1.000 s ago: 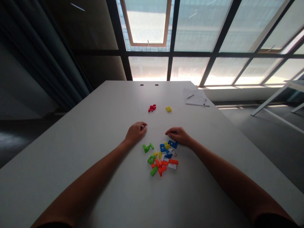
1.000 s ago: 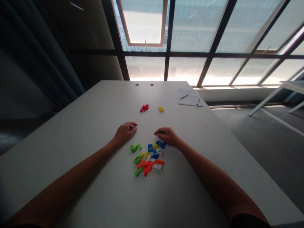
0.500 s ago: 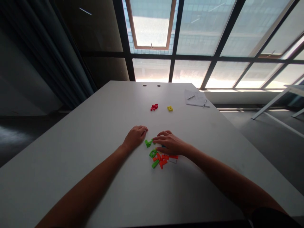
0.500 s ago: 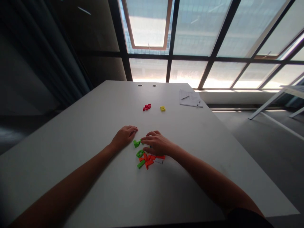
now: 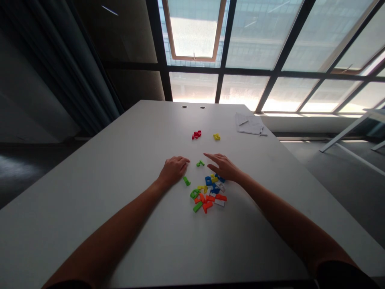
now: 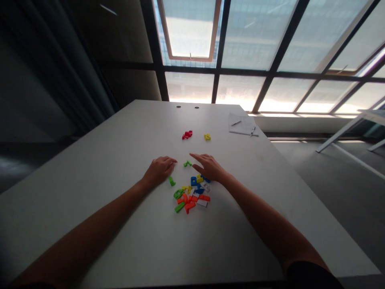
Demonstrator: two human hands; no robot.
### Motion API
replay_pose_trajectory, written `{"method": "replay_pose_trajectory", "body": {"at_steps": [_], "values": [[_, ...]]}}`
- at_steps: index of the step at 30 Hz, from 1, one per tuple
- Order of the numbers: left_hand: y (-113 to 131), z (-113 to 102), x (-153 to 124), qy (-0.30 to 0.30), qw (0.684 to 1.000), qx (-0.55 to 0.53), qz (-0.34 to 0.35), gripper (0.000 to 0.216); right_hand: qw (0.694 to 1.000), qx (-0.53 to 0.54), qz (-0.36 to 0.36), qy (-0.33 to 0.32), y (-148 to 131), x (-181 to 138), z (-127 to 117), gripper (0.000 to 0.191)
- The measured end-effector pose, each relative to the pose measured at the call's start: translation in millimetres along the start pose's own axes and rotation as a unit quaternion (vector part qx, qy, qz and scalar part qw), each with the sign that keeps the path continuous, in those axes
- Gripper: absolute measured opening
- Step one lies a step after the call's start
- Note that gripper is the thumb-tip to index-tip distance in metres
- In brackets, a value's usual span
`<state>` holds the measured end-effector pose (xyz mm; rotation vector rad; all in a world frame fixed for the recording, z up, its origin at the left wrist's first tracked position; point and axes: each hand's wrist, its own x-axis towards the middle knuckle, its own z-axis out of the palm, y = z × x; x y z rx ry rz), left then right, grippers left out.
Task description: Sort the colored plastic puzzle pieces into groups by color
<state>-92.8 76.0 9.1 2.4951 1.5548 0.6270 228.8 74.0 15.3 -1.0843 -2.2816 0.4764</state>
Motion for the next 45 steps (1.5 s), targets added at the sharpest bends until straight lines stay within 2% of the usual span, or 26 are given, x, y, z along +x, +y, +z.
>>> {"method": "replay_pose_trajectory", "body": {"at_steps": [3, 5, 10, 14, 16, 18, 21, 25, 29, 33, 38, 41, 45], "values": [[-2, 0, -1, 0.001, 1.000, -0.022, 0.007, 0.037, 0.992, 0.075, 0.063, 0.077, 23, -2, 2, 0.042], [-1, -2, 1, -0.003, 0.999, -0.046, 0.023, 0.038, 0.982, 0.116, 0.106, 0.105, 32, -4, 6, 0.036], [12, -8, 19, -0.034, 0.994, -0.053, 0.089, 0.041, 0.982, 0.112, 0.124, 0.093, 34, -5, 13, 0.026], [23, -4, 43, -0.111, 0.982, -0.021, 0.148, 0.051, 0.986, 0.081, 0.121, 0.081, 31, -4, 12, 0.022], [22, 0, 54, -0.146, 0.976, -0.021, 0.162, 0.049, 0.988, 0.067, 0.117, 0.080, 31, -4, 12, 0.022], [18, 4, 62, -0.151, 0.977, -0.024, 0.151, 0.043, 0.989, 0.049, 0.114, 0.081, 32, -4, 13, 0.021], [4, 8, 74, -0.107, 0.990, -0.018, 0.096, 0.036, 0.990, 0.032, 0.113, 0.084, 33, -4, 15, 0.020], [-17, 15, 95, -0.065, 0.998, -0.003, 0.023, 0.037, 0.990, 0.034, 0.113, 0.079, 32, -4, 15, 0.020], [-27, 28, 118, -0.059, 0.998, -0.028, 0.007, 0.043, 0.990, 0.034, 0.110, 0.081, 31, -4, 15, 0.020], [-27, 40, 133, -0.039, 0.997, -0.060, -0.007, 0.051, 0.990, 0.031, 0.110, 0.082, 30, -4, 16, 0.021], [-26, 44, 135, -0.039, 0.995, -0.086, -0.029, 0.058, 0.990, 0.031, 0.108, 0.084, 30, -4, 16, 0.022], [-26, 42, 131, -0.037, 0.991, -0.120, -0.035, 0.073, 0.991, 0.033, 0.103, 0.084, 29, -5, 15, 0.022], [-29, 36, 111, -0.025, 0.975, -0.217, -0.033, 0.077, 0.991, 0.038, 0.102, 0.074, 29, -5, 14, 0.023]]}}
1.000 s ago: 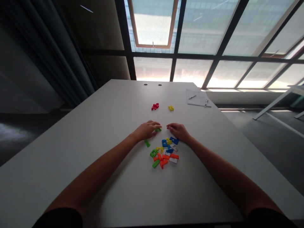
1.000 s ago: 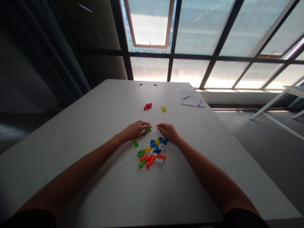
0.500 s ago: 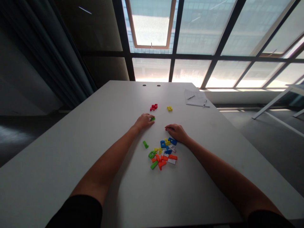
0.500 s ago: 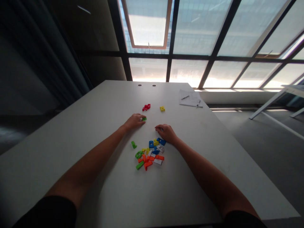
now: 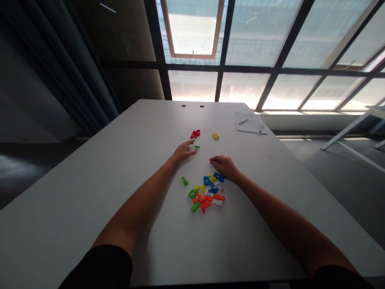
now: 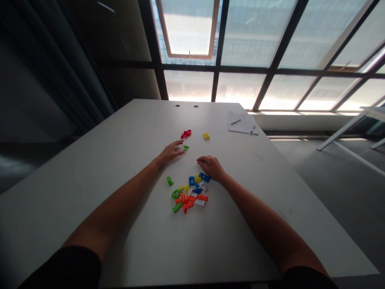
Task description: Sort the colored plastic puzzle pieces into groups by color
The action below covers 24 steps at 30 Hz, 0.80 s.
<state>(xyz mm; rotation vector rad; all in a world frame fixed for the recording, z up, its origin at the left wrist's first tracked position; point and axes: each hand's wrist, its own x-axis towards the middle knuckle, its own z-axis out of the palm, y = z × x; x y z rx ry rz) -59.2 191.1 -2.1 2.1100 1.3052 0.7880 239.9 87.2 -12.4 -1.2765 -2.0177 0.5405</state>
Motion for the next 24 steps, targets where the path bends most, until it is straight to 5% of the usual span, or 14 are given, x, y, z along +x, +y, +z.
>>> {"method": "replay_pose_trajectory", "body": {"at_steps": [8, 14, 18, 24], "values": [[1, -50, -99, -0.147, 0.988, -0.047, -0.019, 0.073, 1.000, 0.004, -0.005, -0.004, -2, 0, -2, 0.023], [37, -66, -116, -0.255, 0.963, 0.086, 0.001, 0.062, 1.000, -0.018, 0.003, 0.007, -3, 0, -1, 0.024], [41, -53, -112, -0.213, 0.973, 0.077, 0.037, 0.046, 1.000, -0.029, 0.001, 0.010, -3, 0, 0, 0.026], [21, -32, -94, -0.045, 0.995, 0.091, 0.003, 0.036, 1.000, -0.013, -0.010, 0.011, -4, 0, -1, 0.027]]}}
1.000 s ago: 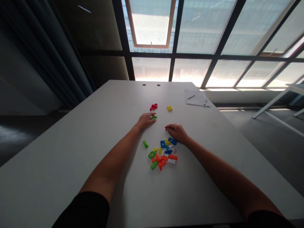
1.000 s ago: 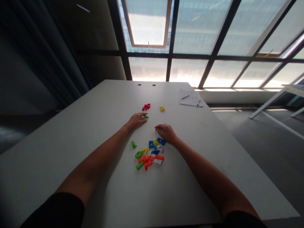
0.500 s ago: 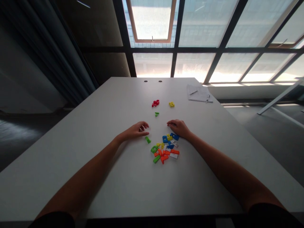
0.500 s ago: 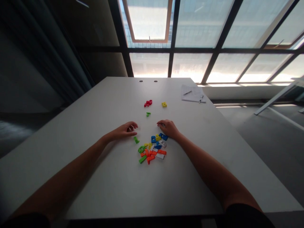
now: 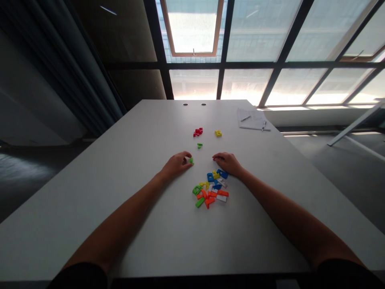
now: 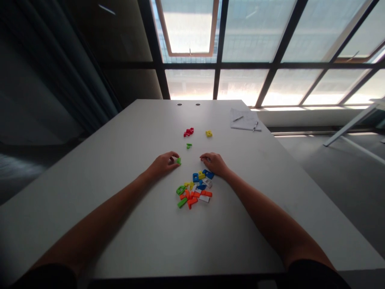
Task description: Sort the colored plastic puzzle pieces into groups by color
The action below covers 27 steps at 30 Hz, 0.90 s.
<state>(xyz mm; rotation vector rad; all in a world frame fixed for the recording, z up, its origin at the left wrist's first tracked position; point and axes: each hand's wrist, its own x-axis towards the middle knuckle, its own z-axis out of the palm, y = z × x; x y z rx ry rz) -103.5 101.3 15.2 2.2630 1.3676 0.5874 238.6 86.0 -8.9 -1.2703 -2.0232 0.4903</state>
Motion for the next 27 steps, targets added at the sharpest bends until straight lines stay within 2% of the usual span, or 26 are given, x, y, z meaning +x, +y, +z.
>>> {"method": "replay_pose_trajectory", "body": {"at_steps": [4, 8, 16, 23, 27], "values": [[-1, 10, 29, 0.050, 0.998, 0.043, -0.023, 0.033, 1.000, 0.004, 0.002, 0.000, 0, 0, 0, 0.028], [1, 17, 56, 0.066, 0.997, 0.032, -0.025, 0.043, 1.000, 0.005, 0.006, 0.002, 0, 0, 1, 0.028], [-3, 26, 82, 0.067, 0.997, 0.039, -0.012, 0.058, 1.000, 0.016, -0.002, 0.005, 2, 0, 3, 0.025], [-16, 23, 102, 0.049, 0.996, 0.063, 0.030, 0.050, 1.000, 0.019, -0.004, 0.002, 5, 1, 4, 0.025], [-22, 20, 110, 0.026, 0.998, 0.040, 0.038, 0.053, 1.000, 0.017, -0.004, 0.000, 5, 1, 4, 0.026]]}}
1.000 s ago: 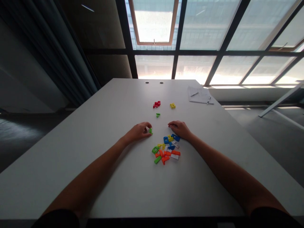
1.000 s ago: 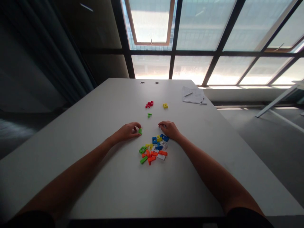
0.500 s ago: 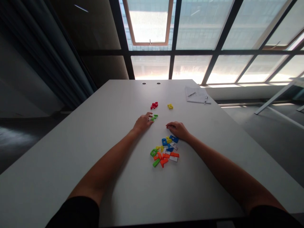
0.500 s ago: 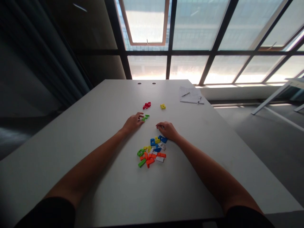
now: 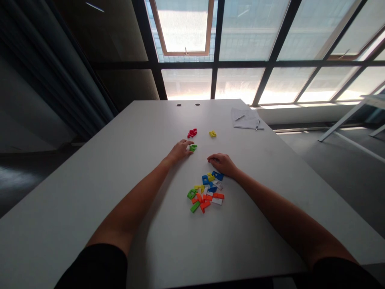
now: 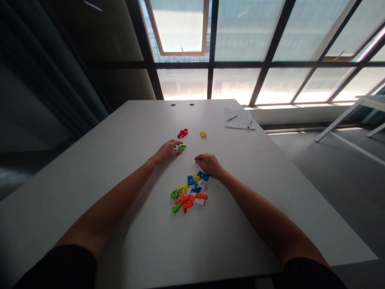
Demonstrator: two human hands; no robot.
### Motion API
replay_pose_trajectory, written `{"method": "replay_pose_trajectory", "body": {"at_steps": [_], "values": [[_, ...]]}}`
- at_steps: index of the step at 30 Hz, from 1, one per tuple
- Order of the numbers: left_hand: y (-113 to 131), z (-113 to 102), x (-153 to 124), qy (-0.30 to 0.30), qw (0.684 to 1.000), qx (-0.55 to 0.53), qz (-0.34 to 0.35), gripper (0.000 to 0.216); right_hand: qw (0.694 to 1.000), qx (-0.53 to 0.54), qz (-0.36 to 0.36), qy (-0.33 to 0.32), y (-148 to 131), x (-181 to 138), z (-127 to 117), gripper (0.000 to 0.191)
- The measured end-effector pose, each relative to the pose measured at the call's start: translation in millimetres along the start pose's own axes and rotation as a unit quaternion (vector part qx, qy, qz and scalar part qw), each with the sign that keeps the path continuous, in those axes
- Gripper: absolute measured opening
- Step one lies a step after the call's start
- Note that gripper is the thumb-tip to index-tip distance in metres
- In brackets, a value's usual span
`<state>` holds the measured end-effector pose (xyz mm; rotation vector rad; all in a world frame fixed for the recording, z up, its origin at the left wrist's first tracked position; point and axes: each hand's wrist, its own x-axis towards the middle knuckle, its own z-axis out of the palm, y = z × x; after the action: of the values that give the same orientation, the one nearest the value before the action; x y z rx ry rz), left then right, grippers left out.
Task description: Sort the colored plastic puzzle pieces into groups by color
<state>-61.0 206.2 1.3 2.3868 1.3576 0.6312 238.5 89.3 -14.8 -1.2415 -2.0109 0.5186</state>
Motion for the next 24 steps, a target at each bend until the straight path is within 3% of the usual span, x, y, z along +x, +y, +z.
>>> {"method": "replay_pose_trajectory", "body": {"at_steps": [16, 24], "values": [[3, 8, -3, 0.013, 0.999, -0.044, 0.018, 0.065, 1.000, 0.001, 0.006, -0.001, -4, -1, -2, 0.024], [7, 11, -6, 0.010, 0.998, -0.051, 0.025, 0.058, 1.000, -0.002, 0.010, -0.003, -5, 0, -3, 0.024]]}}
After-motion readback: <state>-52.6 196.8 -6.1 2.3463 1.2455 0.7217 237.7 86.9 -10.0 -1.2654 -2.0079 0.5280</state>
